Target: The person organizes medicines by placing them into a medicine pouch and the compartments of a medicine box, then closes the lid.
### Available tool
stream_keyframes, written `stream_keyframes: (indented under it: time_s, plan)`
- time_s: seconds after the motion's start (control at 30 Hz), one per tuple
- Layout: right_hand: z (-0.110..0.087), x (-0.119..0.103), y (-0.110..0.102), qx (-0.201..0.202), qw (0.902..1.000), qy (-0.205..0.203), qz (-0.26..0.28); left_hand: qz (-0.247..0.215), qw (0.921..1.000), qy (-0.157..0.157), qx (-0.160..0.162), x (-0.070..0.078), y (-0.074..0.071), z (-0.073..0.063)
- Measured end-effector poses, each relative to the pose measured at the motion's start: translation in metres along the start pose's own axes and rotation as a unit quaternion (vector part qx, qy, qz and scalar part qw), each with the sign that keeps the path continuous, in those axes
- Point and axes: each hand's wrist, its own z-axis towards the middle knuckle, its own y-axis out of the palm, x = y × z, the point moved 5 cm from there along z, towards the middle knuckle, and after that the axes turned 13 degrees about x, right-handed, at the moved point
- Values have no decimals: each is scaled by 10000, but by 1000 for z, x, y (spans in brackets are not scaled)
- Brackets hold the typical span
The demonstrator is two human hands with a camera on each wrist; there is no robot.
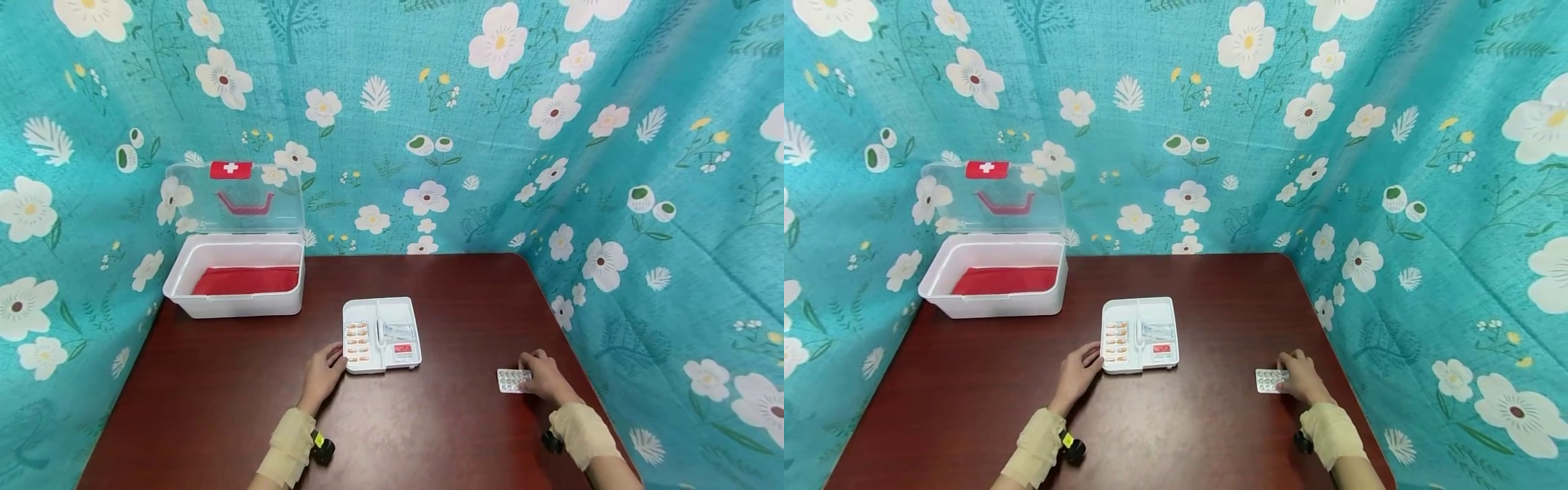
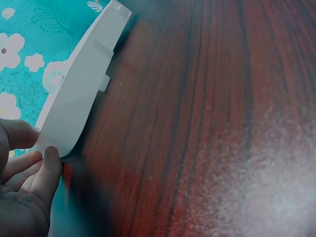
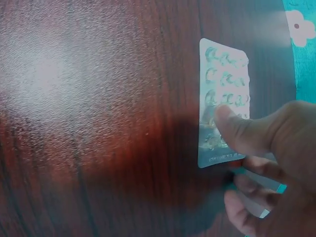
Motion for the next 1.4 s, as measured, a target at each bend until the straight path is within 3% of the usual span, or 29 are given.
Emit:
stream_keyframes:
  time_s: [0.17, 0.37, 0.6, 0.87, 1.1, 1.23, 1.4]
  plan:
    - [6, -4, 3, -430, 9987, 17, 258, 23, 10000, 42, 0, 1, -2, 0]
    - [17, -16, -1, -507, 9961, -152, 705, -45, 10000, 22, -57, 2, -3, 1]
    - [48, -49, -4, -195, 9938, -553, 943, 25, 9999, 106, -70, 2, -2, 1]
    - [91, -100, 8, 397, 9877, -829, 1264, -42, 9999, 61, -105, 3, -3, 1]
    - [125, -146, 18, 385, 9829, -638, 1682, -25, 10000, 17, -93, 4, -5, 1]
    - [140, -166, 27, 491, 9834, -734, 1582, 48, 9999, 52, -74, 2, -5, 1]
    - [154, -186, 41, 538, 9845, -572, 1565, 139, 9999, -3, -28, -1, -4, 2]
